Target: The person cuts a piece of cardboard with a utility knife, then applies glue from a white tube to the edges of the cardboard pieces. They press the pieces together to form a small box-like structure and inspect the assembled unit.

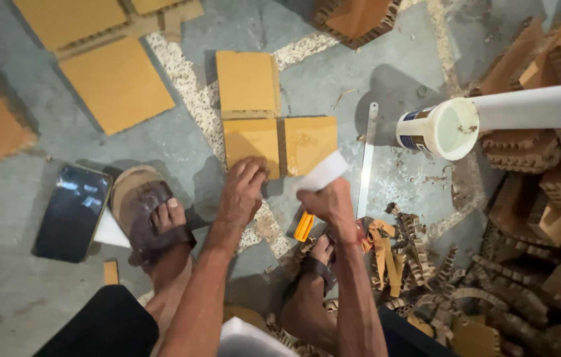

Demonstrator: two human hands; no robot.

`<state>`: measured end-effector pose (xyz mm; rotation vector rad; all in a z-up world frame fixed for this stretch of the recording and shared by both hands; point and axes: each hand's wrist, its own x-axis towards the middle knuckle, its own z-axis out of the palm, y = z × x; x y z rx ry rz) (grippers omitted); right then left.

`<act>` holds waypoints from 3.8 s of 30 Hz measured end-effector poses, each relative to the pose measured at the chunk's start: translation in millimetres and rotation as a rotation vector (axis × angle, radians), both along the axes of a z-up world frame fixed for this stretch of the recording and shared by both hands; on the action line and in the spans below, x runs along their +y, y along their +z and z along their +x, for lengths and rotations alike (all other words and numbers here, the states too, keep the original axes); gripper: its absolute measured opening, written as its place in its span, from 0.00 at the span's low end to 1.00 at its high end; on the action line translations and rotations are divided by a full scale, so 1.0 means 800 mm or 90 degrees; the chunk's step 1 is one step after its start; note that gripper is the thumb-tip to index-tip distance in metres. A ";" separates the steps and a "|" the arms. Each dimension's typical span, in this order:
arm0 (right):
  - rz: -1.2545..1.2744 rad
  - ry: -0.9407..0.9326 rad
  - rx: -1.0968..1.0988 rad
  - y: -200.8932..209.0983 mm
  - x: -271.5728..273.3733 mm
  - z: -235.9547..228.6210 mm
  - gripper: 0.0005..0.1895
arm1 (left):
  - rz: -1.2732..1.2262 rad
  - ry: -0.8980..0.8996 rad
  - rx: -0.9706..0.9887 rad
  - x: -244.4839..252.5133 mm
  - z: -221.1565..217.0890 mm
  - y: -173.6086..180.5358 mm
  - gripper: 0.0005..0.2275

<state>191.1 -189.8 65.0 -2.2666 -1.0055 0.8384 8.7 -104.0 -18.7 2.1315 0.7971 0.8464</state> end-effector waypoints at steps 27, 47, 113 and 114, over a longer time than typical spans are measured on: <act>1.091 -0.589 1.145 -0.149 -0.135 0.239 0.16 | 0.066 -0.002 0.105 -0.021 0.029 -0.008 0.14; 0.091 -0.102 -0.229 -0.065 0.017 0.081 0.37 | 0.030 0.006 0.059 -0.010 0.014 -0.007 0.19; 0.055 -0.088 -0.146 -0.008 0.092 -0.044 0.20 | -0.322 -0.462 0.313 0.243 0.083 0.080 0.30; 0.053 -0.088 -0.143 -0.007 0.092 -0.044 0.20 | -0.327 -0.460 0.313 0.240 0.081 0.083 0.30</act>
